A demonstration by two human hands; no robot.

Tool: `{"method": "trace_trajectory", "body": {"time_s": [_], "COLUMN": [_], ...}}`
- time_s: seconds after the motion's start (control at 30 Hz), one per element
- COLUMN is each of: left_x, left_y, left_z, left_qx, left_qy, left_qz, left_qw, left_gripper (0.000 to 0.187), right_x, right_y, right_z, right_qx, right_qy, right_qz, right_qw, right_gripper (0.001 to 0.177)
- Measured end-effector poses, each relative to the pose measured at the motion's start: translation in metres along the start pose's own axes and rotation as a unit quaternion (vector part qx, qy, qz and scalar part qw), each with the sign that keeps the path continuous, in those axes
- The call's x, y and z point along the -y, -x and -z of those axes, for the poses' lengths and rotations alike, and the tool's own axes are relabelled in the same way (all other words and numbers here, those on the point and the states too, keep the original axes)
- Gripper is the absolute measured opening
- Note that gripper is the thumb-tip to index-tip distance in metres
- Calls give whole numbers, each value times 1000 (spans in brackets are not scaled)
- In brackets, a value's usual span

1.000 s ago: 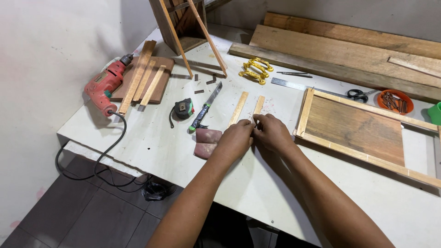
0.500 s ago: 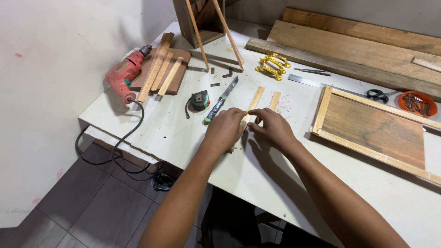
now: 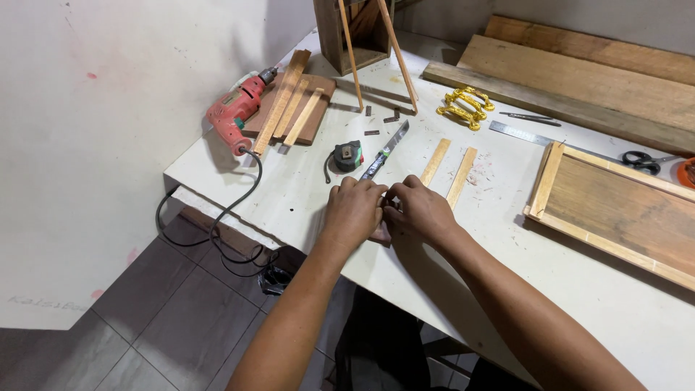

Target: The person assembles a small wooden frame on a workbench. They measure a wood strip with a tape measure, position thin wood pieces around a panel, drive nails with a hammer, and cut and trim small wood strips with a knife, arranging the cut pieces on the bench.

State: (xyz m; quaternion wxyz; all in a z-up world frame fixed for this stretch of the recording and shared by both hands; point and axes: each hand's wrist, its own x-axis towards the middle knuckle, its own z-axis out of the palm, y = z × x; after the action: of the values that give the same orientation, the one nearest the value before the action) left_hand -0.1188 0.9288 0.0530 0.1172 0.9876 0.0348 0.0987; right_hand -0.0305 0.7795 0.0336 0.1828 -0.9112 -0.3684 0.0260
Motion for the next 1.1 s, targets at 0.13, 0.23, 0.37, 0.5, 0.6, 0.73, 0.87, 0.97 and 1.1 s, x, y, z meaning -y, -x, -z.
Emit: {"method": "trace_trajectory", "body": {"time_s": [0.13, 0.23, 0.37, 0.5, 0.6, 0.73, 0.87, 0.97, 1.1], "left_x": [7, 11, -3, -25, -49, -49, -44, -47, -63], "left_y": [4, 2, -15, -49, -64, -81, -87, -86, -78], "left_z": [4, 1, -6, -26, -27, -44, -55, -44, -26], "left_qx": [4, -23, -48, -12, 11, 39, 65, 80, 121], "left_qy": [-2, -15, 9, 47, 26, -13, -5, 30, 48], "left_qz": [8, -7, -44, -100, -115, -132, -115, -80, -1], "left_qw": [1000, 1000, 998, 994, 993, 990, 991, 993, 991], "left_gripper": [41, 35, 36, 36, 41, 29, 22, 23, 31], "right_x": [3, 12, 4, -22, -58, -61, -62, -67, -67], "right_y": [-4, -1, 13, 24, 25, 28, 32, 31, 26], "right_z": [-9, 0, 21, 34, 16, 16, 10, 4, 3], "right_qx": [-31, -23, -64, -106, -133, -110, -111, -128, -124], "right_qy": [-13, 9, -10, 47, 123, 105, 84, 91, 95], "right_qz": [37, 25, -1, -58, -54, -78, -73, -58, -50], "right_qw": [999, 999, 998, 992, 982, 985, 988, 986, 986], "right_gripper": [37, 36, 38, 38, 45, 48, 47, 48, 52]}}
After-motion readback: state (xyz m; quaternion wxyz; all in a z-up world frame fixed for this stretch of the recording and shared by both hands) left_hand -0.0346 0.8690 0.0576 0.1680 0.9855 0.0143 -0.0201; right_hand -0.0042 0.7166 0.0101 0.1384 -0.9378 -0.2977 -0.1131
